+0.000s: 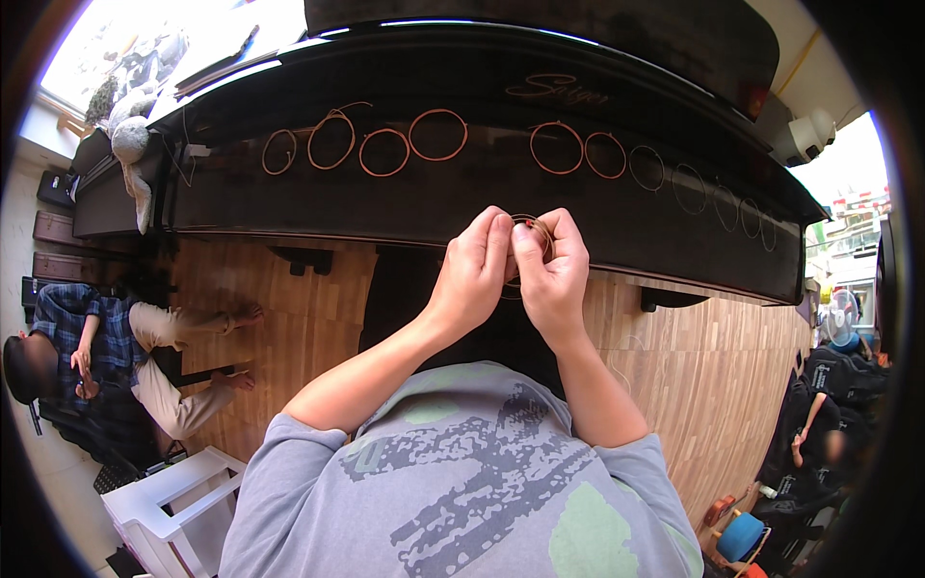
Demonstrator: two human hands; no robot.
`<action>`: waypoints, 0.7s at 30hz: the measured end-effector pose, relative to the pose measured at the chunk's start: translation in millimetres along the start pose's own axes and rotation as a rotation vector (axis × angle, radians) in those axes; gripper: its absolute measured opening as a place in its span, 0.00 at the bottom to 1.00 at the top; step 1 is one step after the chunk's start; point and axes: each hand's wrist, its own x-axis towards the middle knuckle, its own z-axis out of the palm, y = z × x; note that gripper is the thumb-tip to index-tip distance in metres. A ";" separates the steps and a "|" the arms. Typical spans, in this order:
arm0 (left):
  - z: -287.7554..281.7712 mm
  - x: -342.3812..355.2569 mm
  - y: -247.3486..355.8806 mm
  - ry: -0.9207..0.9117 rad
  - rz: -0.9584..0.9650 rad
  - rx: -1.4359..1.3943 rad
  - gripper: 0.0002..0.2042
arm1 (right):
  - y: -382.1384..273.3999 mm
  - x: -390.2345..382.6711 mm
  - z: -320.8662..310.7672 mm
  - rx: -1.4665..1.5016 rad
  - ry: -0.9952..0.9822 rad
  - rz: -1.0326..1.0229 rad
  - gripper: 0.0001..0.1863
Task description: The person shapes a copper wire into circular loops by hand, placing each finished loop on the piano surface. They repeat this process, creating a row of loops and then gathering them into a coil.
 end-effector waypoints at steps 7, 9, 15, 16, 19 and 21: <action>-2.0 -0.2 0.1 0.003 0.022 0.027 0.16 | -1.3 10.0 -4.8 -0.508 0.080 -0.382 0.09; -3.9 1.1 3.4 0.003 -0.033 -0.015 0.16 | -0.6 9.9 -6.0 -0.205 0.007 -0.162 0.08; -7.1 5.2 5.6 0.011 -0.020 -0.045 0.16 | -10.0 15.6 -18.1 0.771 -0.323 0.402 0.08; -6.4 3.8 6.2 0.007 -0.029 -0.022 0.15 | -5.8 16.9 -20.0 0.772 -0.317 0.385 0.06; -2.9 -0.4 5.7 -0.002 0.040 0.114 0.14 | 3.6 17.6 -18.9 0.675 -0.247 0.329 0.04; -0.6 -3.1 5.8 -0.005 0.095 0.186 0.13 | -0.3 12.6 -7.4 0.474 -0.137 0.281 0.09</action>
